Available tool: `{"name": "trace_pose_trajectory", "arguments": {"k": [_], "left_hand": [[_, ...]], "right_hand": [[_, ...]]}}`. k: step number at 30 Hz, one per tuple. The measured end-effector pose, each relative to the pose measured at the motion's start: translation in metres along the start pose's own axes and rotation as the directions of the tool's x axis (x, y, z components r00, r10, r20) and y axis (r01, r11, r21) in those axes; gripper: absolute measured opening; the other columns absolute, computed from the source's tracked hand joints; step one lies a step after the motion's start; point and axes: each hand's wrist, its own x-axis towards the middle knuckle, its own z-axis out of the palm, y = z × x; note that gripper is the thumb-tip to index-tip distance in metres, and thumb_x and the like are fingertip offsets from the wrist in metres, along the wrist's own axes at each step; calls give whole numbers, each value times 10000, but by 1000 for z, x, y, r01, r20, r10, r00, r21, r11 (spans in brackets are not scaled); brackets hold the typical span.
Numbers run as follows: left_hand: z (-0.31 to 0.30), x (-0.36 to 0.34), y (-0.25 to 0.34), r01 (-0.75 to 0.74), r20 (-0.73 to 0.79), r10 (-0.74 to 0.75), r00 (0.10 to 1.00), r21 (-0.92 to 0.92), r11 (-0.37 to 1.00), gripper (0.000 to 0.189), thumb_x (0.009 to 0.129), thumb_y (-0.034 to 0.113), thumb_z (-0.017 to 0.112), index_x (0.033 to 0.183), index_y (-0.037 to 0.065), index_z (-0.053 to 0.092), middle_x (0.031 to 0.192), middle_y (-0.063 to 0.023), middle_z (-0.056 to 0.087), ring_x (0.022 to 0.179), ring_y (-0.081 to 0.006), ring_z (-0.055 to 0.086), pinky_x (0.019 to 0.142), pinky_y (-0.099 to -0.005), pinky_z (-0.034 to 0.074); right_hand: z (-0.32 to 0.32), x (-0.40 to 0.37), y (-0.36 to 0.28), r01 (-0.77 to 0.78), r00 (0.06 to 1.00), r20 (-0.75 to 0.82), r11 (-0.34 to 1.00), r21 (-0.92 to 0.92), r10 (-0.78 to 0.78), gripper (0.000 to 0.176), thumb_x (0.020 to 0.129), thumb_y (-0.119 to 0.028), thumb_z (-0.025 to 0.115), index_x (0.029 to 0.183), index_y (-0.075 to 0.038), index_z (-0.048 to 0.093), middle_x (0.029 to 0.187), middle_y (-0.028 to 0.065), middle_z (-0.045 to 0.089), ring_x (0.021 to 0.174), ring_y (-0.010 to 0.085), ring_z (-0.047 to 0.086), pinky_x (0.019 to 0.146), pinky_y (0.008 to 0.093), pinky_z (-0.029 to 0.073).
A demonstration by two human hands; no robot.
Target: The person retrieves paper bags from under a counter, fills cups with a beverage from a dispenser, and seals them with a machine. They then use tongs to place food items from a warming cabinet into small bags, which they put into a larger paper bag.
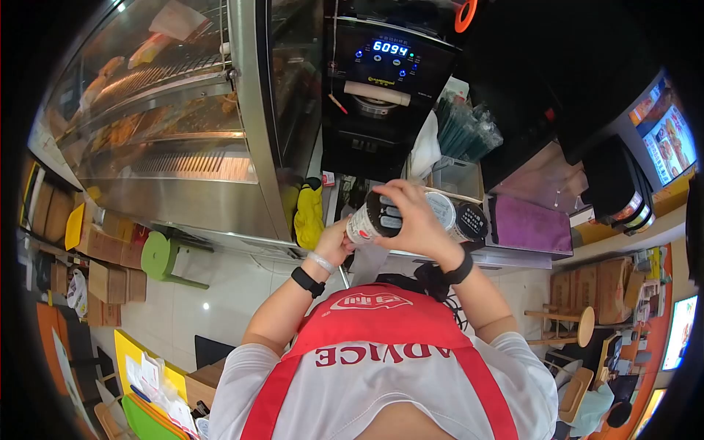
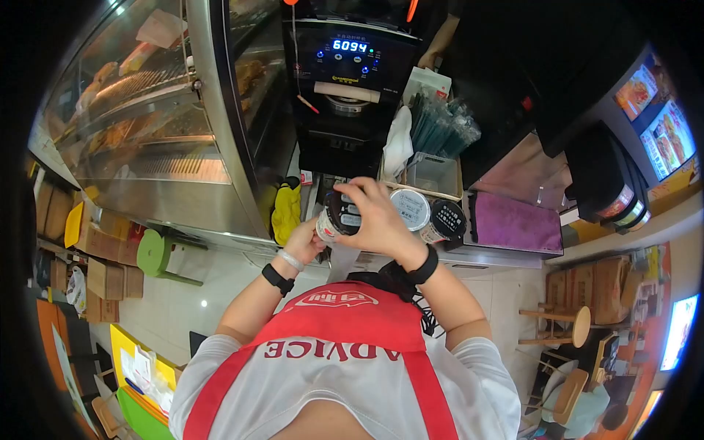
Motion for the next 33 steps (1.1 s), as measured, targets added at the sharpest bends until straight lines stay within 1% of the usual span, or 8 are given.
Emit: {"name": "trace_pose_trajectory", "arguments": {"k": [6, 14, 17, 19, 20, 23, 28, 33], "left_hand": [[2, -1, -7, -95, -138, 68, 988, -196, 976, 155, 844, 273, 485, 795, 139, 544, 521, 82, 365, 415, -22, 278, 388, -178, 211], [16, -9, -6, -172, -194, 178, 965, 47, 984, 181, 836, 270, 512, 740, 118, 530, 547, 67, 418, 444, -33, 354, 404, -184, 264], [29, -17, -3, -228, -233, 246, 941, 100, 968, 191, 850, 260, 487, 787, 94, 558, 612, 43, 522, 486, -31, 433, 413, -180, 297], [29, -15, -4, -250, -254, 262, 931, 82, 965, 204, 860, 250, 467, 799, 83, 567, 671, 26, 578, 523, -34, 481, 429, -178, 322], [28, -16, -3, -252, -254, 272, 928, 108, 962, 207, 860, 249, 467, 796, 79, 566, 665, 27, 573, 520, -36, 478, 435, -177, 326], [31, -18, -2, -253, -254, 281, 926, 136, 958, 212, 860, 246, 468, 792, 71, 565, 658, 26, 567, 517, -38, 475, 437, -175, 328], [30, -11, -2, -289, -288, 308, 907, 108, 951, 200, 858, 231, 468, 826, 63, 572, 678, 23, 558, 481, -22, 425, 411, -163, 290], [76, -36, 41, -364, 60, 363, 930, 290, 885, 207, 851, 198, 468, 967, 52, 560, 823, -6, 552, 444, -5, 309, 407, -148, 252]], "right_hand": [[26, -4, 15, 28, 998, 57, 998, -60, -25, 688, 470, -146, 724, 1108, -96, 472, 1085, 129, 421, 996, 317, 395, 867, 371, 360], [59, -27, 52, 104, 984, 155, 989, -105, -87, 700, 532, -244, 734, 1151, -95, 446, 1166, 164, 401, 1041, 351, 373, 903, 377, 323], [78, -41, 79, -149, 988, -27, 984, 102, 153, 657, 661, -336, 665, 1206, -95, 389, 1235, 186, 357, 1125, 347, 332, 947, 380, 276], [79, -42, 84, -578, 712, 205, 395, 714, 671, 640, 755, -394, 567, 1245, -61, 325, 1289, 192, 300, 1186, 314, 289, 977, 393, 230], [78, -44, 85, -694, 555, 305, 229, 682, 774, 520, 797, -343, 516, 1182, -23, 375, 1190, 147, 414, 1076, 252, 417, 934, 385, 299], [84, -52, 98, -775, 455, 616, -55, 629, 643, 348, 818, -174, 477, 1127, -28, 412, 1005, 109, 501, 882, 196, 510, 790, 334, 417], [86, -54, 95, -544, 590, 434, -62, 837, 681, 241, 806, -100, 454, 1038, -38, 449, 843, 58, 504, 704, 125, 498, 613, 260, 419], [11, -29, 22, -385, 741, 198, 164, 908, 641, 263, 807, -100, 459, 1060, -34, 438, 857, 58, 507, 661, 90, 467, 554, 221, 364]]}}
